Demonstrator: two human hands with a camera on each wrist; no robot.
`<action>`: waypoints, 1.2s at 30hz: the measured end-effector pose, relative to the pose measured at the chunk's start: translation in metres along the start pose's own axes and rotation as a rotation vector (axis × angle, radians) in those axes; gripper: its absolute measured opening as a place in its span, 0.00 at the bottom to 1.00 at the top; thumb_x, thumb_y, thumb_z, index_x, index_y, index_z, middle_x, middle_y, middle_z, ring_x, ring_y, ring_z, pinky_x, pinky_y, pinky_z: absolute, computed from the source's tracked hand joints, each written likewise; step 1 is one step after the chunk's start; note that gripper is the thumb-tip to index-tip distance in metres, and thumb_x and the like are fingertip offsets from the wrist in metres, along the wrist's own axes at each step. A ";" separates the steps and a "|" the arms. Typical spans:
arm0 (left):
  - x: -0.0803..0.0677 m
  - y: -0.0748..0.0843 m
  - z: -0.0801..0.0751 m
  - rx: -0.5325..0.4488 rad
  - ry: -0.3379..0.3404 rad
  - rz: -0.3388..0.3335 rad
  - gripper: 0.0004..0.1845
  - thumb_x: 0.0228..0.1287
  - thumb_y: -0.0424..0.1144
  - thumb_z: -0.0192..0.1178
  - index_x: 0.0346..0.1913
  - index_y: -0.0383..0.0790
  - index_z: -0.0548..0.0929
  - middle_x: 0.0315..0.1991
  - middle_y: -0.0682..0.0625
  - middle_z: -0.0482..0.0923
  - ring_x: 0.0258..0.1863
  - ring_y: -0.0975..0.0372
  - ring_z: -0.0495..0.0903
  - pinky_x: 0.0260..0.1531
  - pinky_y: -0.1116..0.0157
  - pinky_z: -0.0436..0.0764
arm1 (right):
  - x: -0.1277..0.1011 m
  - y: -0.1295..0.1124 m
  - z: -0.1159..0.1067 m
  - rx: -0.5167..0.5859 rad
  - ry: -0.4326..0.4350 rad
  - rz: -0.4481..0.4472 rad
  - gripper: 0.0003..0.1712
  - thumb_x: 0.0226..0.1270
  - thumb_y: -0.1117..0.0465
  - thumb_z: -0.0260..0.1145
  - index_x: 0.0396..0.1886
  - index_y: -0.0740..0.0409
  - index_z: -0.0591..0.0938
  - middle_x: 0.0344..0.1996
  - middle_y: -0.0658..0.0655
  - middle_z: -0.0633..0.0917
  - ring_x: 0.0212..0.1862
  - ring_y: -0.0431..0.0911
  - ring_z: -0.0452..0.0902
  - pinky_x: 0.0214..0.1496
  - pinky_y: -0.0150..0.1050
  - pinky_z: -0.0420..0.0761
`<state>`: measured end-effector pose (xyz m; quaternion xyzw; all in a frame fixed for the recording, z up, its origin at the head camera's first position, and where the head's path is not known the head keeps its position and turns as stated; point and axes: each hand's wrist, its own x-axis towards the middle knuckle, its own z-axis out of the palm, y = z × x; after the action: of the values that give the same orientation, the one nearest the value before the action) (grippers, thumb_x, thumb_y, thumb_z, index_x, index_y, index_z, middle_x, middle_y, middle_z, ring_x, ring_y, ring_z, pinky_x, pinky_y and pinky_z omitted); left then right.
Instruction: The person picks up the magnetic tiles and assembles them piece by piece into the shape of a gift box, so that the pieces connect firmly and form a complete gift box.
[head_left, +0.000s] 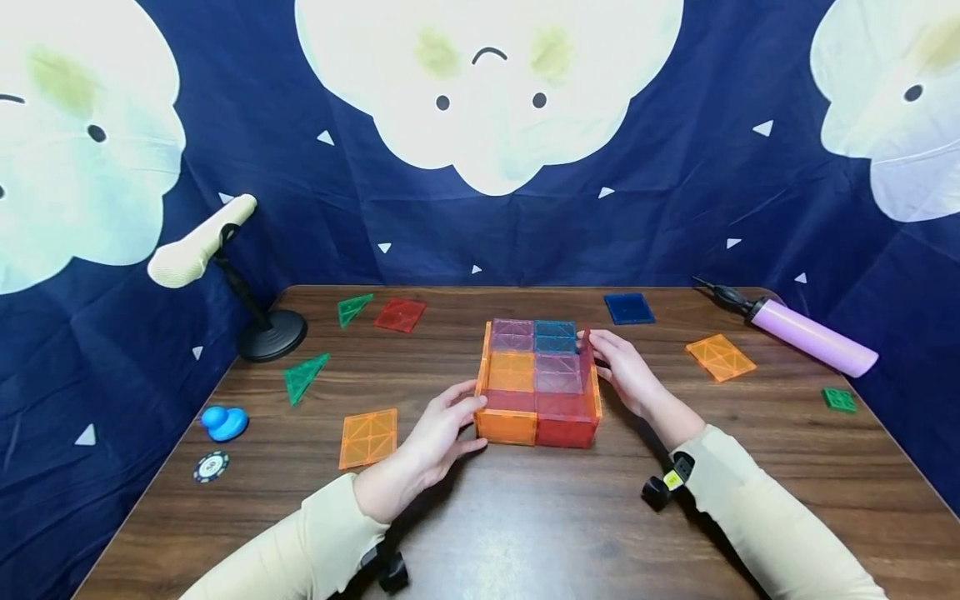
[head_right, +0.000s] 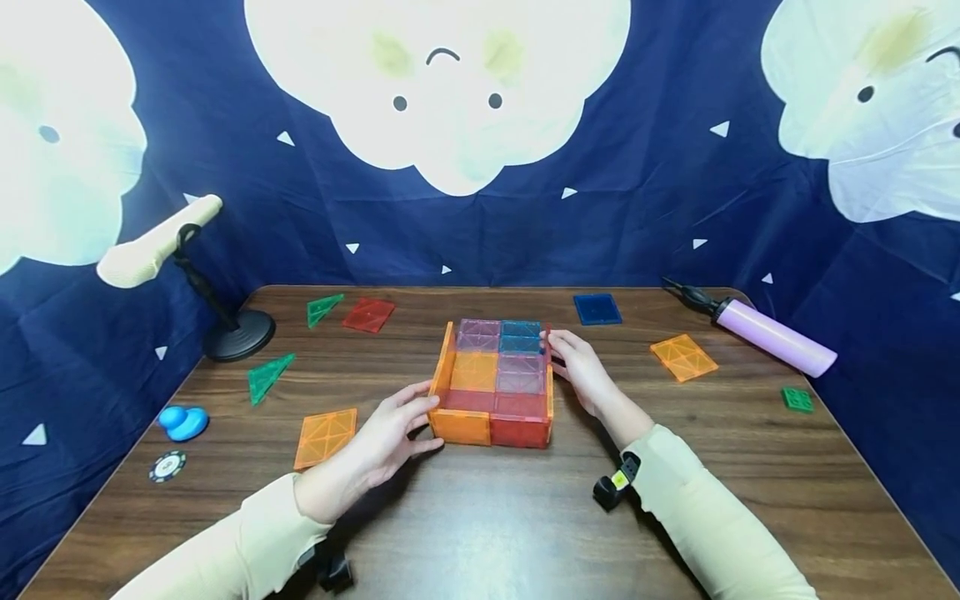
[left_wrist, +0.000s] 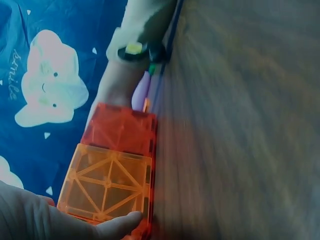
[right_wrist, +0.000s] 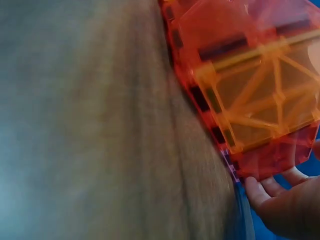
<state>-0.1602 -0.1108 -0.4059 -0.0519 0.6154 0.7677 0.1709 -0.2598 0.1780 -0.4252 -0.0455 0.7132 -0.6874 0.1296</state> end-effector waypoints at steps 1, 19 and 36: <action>0.001 0.000 -0.001 0.009 0.013 0.013 0.30 0.75 0.35 0.51 0.75 0.29 0.61 0.72 0.31 0.60 0.67 0.42 0.62 0.57 0.42 0.76 | -0.003 0.000 -0.001 0.002 0.003 -0.003 0.32 0.86 0.51 0.42 0.73 0.74 0.62 0.70 0.74 0.66 0.73 0.62 0.60 0.75 0.56 0.60; 0.071 0.025 -0.021 0.013 0.151 0.152 0.24 0.76 0.31 0.49 0.71 0.29 0.71 0.63 0.36 0.72 0.61 0.48 0.70 0.61 0.48 0.71 | -0.085 0.004 -0.015 -0.010 -0.115 0.015 0.29 0.86 0.57 0.44 0.66 0.82 0.69 0.60 0.71 0.80 0.58 0.52 0.82 0.57 0.45 0.81; 0.090 0.041 -0.033 0.060 -0.009 -0.035 0.34 0.75 0.38 0.48 0.80 0.37 0.54 0.75 0.37 0.59 0.71 0.44 0.60 0.59 0.40 0.69 | -0.096 -0.002 -0.008 -0.093 -0.085 0.003 0.27 0.83 0.62 0.49 0.72 0.76 0.62 0.65 0.75 0.73 0.62 0.55 0.76 0.63 0.41 0.77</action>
<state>-0.2622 -0.1319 -0.4012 -0.0539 0.6364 0.7460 0.1888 -0.1699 0.2089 -0.4114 -0.0797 0.7381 -0.6509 0.1587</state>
